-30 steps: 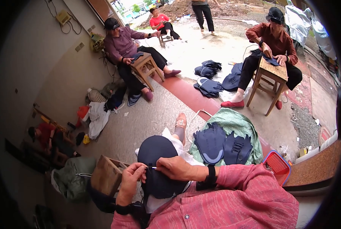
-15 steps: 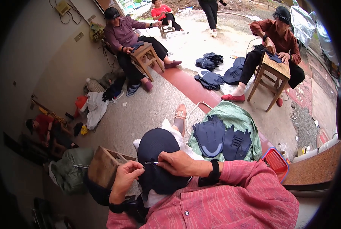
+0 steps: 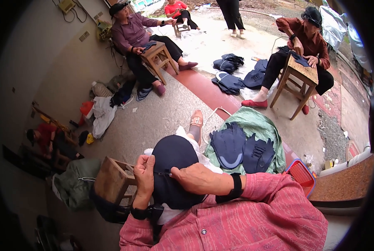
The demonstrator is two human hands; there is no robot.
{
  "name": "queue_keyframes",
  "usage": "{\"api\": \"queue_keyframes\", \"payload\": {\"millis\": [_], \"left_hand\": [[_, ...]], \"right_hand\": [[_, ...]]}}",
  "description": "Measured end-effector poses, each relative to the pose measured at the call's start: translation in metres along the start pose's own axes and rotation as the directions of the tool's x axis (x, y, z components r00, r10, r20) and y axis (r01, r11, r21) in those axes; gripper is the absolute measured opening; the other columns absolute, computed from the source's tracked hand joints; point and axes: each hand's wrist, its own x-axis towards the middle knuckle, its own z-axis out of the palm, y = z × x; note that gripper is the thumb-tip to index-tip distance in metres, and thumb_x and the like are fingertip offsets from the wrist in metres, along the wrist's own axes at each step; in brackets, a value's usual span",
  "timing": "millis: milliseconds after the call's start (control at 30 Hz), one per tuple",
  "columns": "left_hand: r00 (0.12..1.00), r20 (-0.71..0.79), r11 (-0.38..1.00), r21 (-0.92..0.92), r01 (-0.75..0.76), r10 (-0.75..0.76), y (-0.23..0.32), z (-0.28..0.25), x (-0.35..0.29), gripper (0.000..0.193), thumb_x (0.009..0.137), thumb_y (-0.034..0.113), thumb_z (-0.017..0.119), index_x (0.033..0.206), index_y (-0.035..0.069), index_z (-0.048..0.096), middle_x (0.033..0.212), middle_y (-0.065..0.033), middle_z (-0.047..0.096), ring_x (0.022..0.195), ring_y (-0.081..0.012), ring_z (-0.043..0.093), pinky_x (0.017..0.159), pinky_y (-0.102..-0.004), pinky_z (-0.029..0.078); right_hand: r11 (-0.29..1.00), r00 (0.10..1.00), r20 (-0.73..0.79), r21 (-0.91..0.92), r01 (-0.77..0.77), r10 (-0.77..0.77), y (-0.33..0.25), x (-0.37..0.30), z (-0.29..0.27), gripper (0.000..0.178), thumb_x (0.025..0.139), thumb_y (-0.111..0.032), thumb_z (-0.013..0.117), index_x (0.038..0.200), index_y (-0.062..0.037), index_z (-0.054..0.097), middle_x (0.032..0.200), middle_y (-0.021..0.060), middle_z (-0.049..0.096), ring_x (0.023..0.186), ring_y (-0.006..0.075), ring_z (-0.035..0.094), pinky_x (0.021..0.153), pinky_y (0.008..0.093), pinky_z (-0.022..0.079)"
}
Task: Manually stitching and assembling shoe uppers.
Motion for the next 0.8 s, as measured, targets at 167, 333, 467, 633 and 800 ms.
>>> {"api": "queue_keyframes", "payload": {"millis": [167,333,467,633,800], "left_hand": [[0.993,-0.067,0.995,0.041,-0.091,0.094,-0.011,0.001,0.001,0.02,0.094,0.02,0.061,0.08,0.007,0.056,0.075,0.0075,0.049,0.07,-0.0029,0.04,0.064,-0.0189,0.035],[0.996,-0.082,0.984,-0.174,-0.044,0.03,-0.037,-0.013,0.008,0.019,0.095,0.023,0.061,0.083,0.008,0.056,0.077,0.0066,0.053,0.071,-0.0027,0.046,0.067,-0.0183,0.039],[0.999,-0.054,0.959,-0.282,-0.01,-0.005,-0.023,-0.01,0.006,0.017,0.095,0.021,0.06,0.085,0.009,0.056,0.078,0.0061,0.051,0.071,-0.0028,0.042,0.065,-0.0179,0.036],[0.994,-0.096,0.981,-0.177,-0.076,0.06,-0.01,-0.006,0.022,0.019,0.095,0.021,0.059,0.085,0.006,0.056,0.077,0.0065,0.049,0.072,-0.0024,0.042,0.064,-0.019,0.037],[1.0,-0.027,0.996,0.093,-0.009,0.012,-0.009,-0.005,0.011,0.018,0.096,0.021,0.058,0.09,0.004,0.054,0.079,0.0051,0.05,0.071,-0.0023,0.043,0.063,-0.0188,0.037]], "right_hand": [[0.997,0.998,0.024,0.06,0.055,-0.057,0.022,-0.02,-0.004,0.01,0.088,-0.011,0.051,0.091,-0.0023,0.046,0.062,0.0187,0.055,0.058,0.0363,0.058,0.052,0.0439,0.045],[0.559,0.913,0.35,0.723,-0.406,0.21,0.069,-0.063,-0.027,0.03,0.099,-0.03,0.049,0.087,-0.0029,0.056,0.062,0.0017,0.044,0.056,0.0124,0.038,0.052,0.028,0.036],[0.5,0.844,0.182,0.735,-0.457,0.505,0.093,-0.095,-0.043,0.029,0.099,-0.027,0.049,0.085,-0.0026,0.059,0.061,-0.0042,0.042,0.055,0.0061,0.037,0.049,0.0239,0.032],[0.174,0.853,0.028,0.975,-0.139,0.521,0.095,-0.096,-0.047,0.022,0.097,-0.025,0.056,0.096,-0.0027,0.059,0.06,-0.0064,0.046,0.045,-0.0001,0.033,0.04,0.0189,0.021],[0.215,0.843,-0.21,0.97,0.115,0.495,0.034,-0.079,-0.078,0.018,0.097,-0.015,0.054,0.107,0.0001,0.057,0.064,-0.0053,0.049,0.048,0.0002,0.037,0.043,0.0179,0.025]]}}
